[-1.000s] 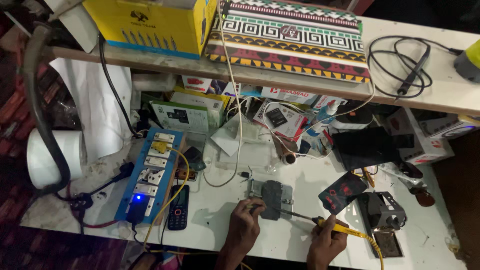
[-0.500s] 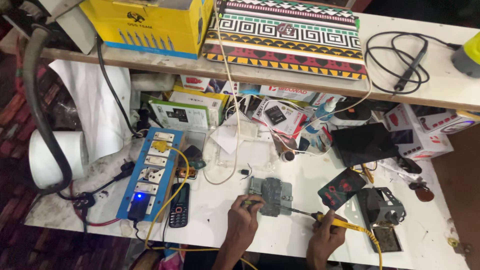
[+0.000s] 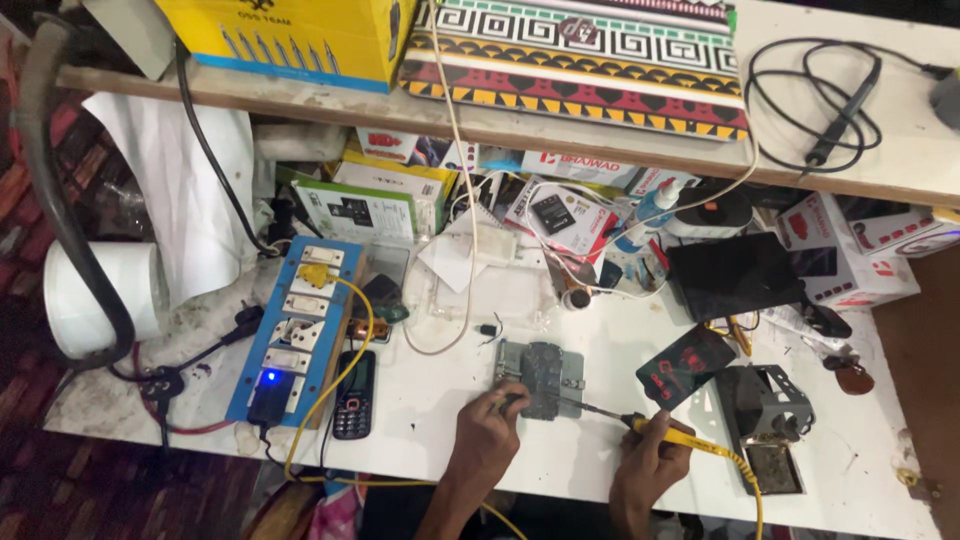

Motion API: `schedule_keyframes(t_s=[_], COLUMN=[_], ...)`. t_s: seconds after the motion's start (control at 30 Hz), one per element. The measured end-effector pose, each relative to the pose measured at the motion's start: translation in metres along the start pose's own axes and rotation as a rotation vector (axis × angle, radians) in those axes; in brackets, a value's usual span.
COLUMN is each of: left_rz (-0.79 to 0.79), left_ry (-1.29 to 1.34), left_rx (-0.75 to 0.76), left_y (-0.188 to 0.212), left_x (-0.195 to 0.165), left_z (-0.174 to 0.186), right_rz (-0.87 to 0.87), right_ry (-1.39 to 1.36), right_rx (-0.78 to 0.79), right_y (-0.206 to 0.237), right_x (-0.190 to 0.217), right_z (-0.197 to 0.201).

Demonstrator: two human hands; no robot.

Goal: The person uses a soldering iron to apply heat to a small electronic component held in the left hand. The person repeatedly touches the soldering iron tip to the component while holding it steady, then briefly sets the iron down and resumes soldering.

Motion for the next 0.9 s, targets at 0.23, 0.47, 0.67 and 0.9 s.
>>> schedule_keyframes(t_s=[0.23,0.47,0.67,0.9], left_rz=[-0.125,-0.136,-0.209,-0.434], left_ry=[-0.129,-0.098,-0.07,-0.071], left_rx=[-0.042,-0.05,-0.03,-0.014], left_y=[0.003,-0.001,-0.003,0.004], left_x=[-0.006,-0.002,-0.011,-0.032], left_z=[0.001,0.001,0.003,0.006], right_rz=[0.032,0.032,0.038,0.075], right_ry=[0.076,0.084,0.094,0.206], right_rx=[0.005,0.017,0.027,0.046], right_y=[0.001,-0.001,0.0,0.002], right_x=[0.001,0.0,0.005,0.012], right_z=[0.003,-0.003,-0.008,-0.006])
Point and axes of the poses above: each hand's wrist, its own y-axis away from the middle knuckle, its own z-axis out of the back of the hand, x = y × z, the point moved 10 cm from there along -y, towards the middle knuckle, and after that the axes turned 8 degrees about -y, right-handed, at the moved point
